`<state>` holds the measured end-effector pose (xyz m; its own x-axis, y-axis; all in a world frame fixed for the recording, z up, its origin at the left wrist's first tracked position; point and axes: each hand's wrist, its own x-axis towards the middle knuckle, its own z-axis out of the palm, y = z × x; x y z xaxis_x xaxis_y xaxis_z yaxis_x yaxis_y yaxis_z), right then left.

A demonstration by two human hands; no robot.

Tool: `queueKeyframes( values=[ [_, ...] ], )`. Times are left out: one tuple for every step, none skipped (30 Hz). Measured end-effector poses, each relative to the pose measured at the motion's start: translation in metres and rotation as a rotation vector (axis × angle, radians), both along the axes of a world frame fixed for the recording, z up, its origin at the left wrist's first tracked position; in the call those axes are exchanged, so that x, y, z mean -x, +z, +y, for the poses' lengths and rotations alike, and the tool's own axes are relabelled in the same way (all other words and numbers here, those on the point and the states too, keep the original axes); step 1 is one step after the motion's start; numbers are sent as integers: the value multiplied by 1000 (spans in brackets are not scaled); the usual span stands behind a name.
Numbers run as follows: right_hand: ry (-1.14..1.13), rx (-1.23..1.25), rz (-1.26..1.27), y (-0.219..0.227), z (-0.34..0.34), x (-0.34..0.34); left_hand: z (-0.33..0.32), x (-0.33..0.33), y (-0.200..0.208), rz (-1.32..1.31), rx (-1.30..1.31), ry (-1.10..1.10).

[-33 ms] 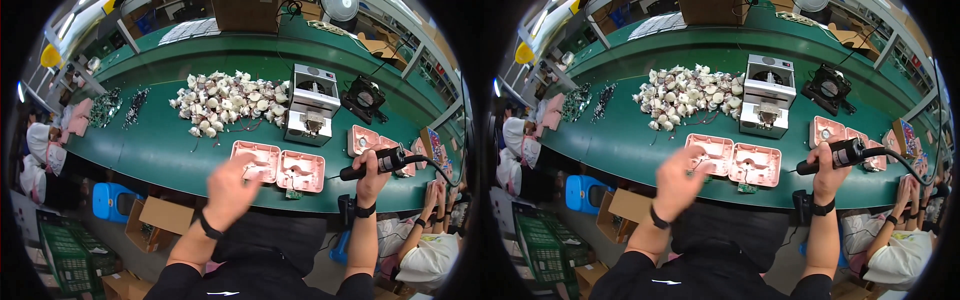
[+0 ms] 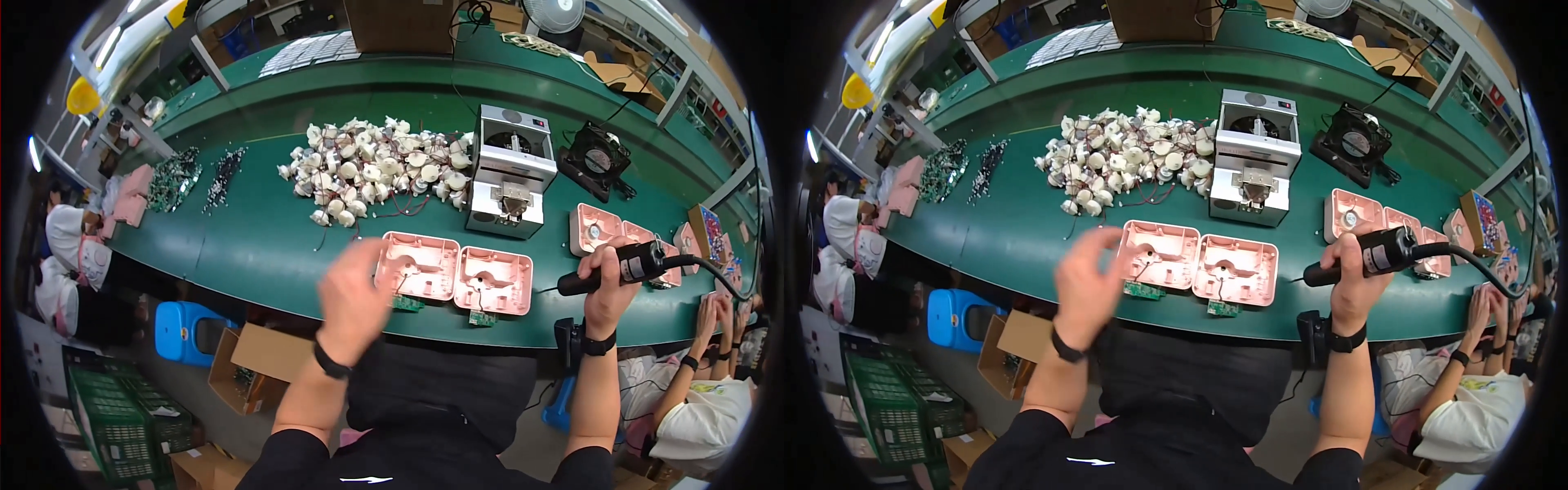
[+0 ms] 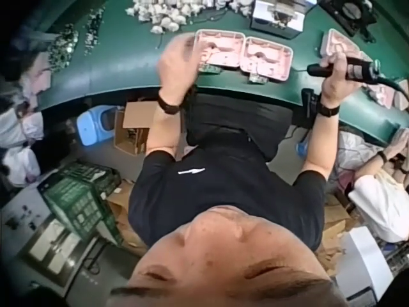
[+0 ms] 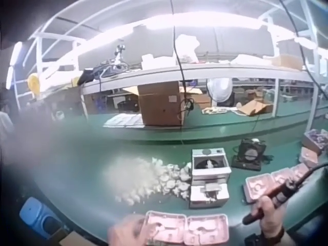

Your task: Assembling electronic components by screwing components into plastic cases.

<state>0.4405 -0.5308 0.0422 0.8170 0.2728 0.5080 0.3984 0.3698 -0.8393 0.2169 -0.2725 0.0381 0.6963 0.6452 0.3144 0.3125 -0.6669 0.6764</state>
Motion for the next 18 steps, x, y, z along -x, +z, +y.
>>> queueKeyframes(
  values=[
    [-8, -13, 5, -3, -2, 0, 31, 3, -2, 31, -71, 101],
    [4, -43, 14, -7, -3, 1, 59, 7, -9, 58, -140, 209],
    [21, -77, 23, -11, -3, 2, 86, 14, -20, 96, -264, 269],
    [37, -111, 27, -12, -2, 3, 107, 18, -29, 127, -388, 329],
    [40, -123, 24, -13, -1, 5, 119, 17, -38, 123, -399, 333],
    [38, -121, 14, -13, -1, 7, 131, 16, -47, 124, -391, 300],
    [30, -115, 6, -14, -2, 9, 140, 13, -54, 128, -379, 259],
    [20, -106, -1, -15, -3, 11, 144, 11, -53, 133, -365, 217],
    [16, -110, -1, -15, -3, 12, 149, 11, -51, 131, -368, 214],
    [16, -91, -10, -15, -2, 12, 154, 12, -49, 214, -303, 209],
    [18, -72, -18, -15, -1, 13, 158, 14, -46, 297, -237, 207],
    [22, -53, -26, -15, 0, 13, 162, 17, -43, 380, -171, 206],
    [19, -54, -26, -15, -1, 13, 165, 21, -44, 379, -172, 203],
    [20, -67, -13, -15, -2, 13, 168, 32, -46, 305, 48, 141],
    [18, -79, 0, -14, -2, 13, 168, 43, -47, 229, 269, 74],
    [18, -91, 14, -14, -3, 13, 167, 50, -49, 151, 489, 9],
    [17, -88, 15, -13, -3, 12, 163, 56, -53, 153, 491, 7],
    [18, -98, 25, -11, -3, 10, 154, 62, -50, 90, 679, -51]
  ],
)
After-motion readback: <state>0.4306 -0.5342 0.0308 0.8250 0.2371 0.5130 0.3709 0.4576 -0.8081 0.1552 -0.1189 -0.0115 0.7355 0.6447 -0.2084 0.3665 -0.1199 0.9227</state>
